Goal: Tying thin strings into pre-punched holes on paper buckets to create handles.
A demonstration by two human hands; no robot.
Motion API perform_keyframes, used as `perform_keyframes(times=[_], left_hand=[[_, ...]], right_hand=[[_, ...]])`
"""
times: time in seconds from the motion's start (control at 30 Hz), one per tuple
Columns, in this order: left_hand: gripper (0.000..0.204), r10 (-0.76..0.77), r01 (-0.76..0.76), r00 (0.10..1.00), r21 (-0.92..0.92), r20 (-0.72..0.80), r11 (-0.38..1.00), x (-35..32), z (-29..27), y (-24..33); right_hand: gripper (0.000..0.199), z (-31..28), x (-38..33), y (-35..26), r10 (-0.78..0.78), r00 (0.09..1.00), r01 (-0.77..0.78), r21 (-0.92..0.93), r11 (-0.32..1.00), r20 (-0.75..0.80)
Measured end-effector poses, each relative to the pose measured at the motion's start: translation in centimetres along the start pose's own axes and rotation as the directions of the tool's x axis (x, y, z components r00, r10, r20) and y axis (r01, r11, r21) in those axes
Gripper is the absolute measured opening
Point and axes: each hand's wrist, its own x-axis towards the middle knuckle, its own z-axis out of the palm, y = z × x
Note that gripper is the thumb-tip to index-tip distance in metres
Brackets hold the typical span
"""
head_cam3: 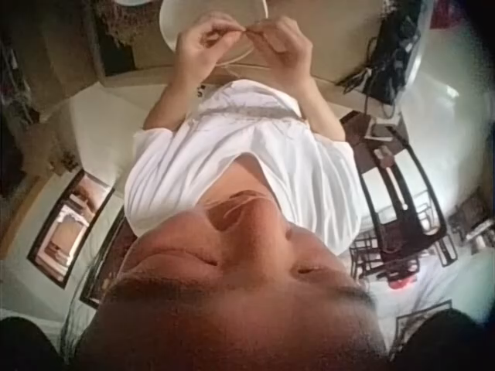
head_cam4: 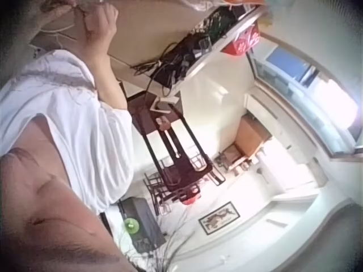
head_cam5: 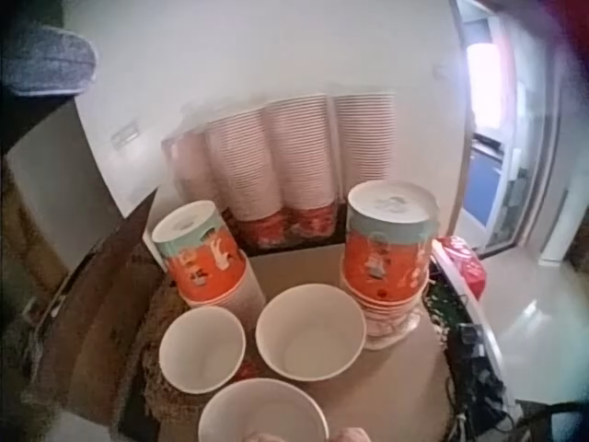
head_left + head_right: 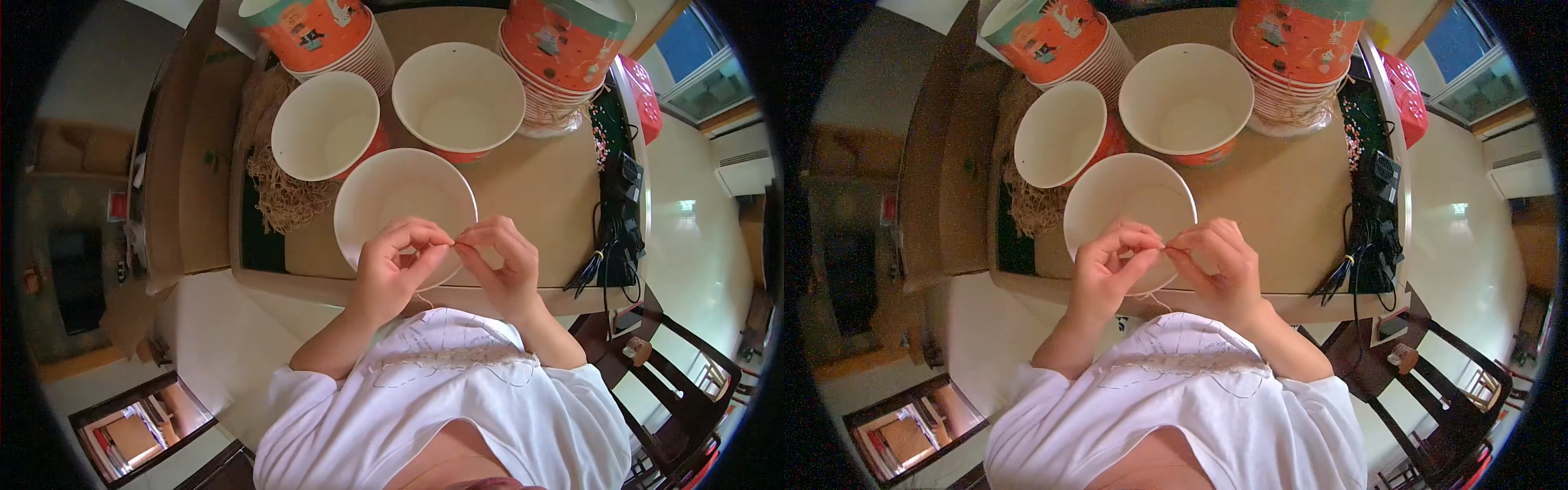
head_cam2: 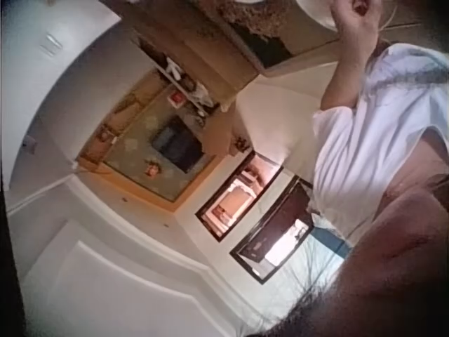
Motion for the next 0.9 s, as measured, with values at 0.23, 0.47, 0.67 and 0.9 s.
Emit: perform_keyframes(times=[0.23, 0.47, 0.67, 0.9], left_hand=[[0.015, -0.2, 0.203, 0.979, -0.106, 0.042, 0.973, -0.3, 0.0, 0.4], [0.013, -0.077, 0.079, 0.997, 0.131, -0.025, 0.988, -0.6, 0.3, 0.8], [0.009, 0.004, 0.018, 0.995, 0.218, -0.097, 0.976, -1.0, -0.1, 0.7], [0.011, 0.049, -0.027, 0.997, 0.334, -0.057, 0.942, -1.2, -0.5, 0.1]], right_hand=[[0.015, 0.3, 0.1, -0.1, 0.001, 1.0, -0.001, 0.011, 1.0, -0.011], [0.017, 0.6, 0.1, 0.1, -0.073, 0.997, 0.07, -0.098, 0.993, -0.022], [0.02, 0.4, 0.2, -0.6, -0.062, 0.997, 0.071, -0.168, 0.983, 0.056], [0.019, -0.1, 0.5, -0.5, -0.08, 0.983, 0.113, -0.203, 0.973, 0.165]])
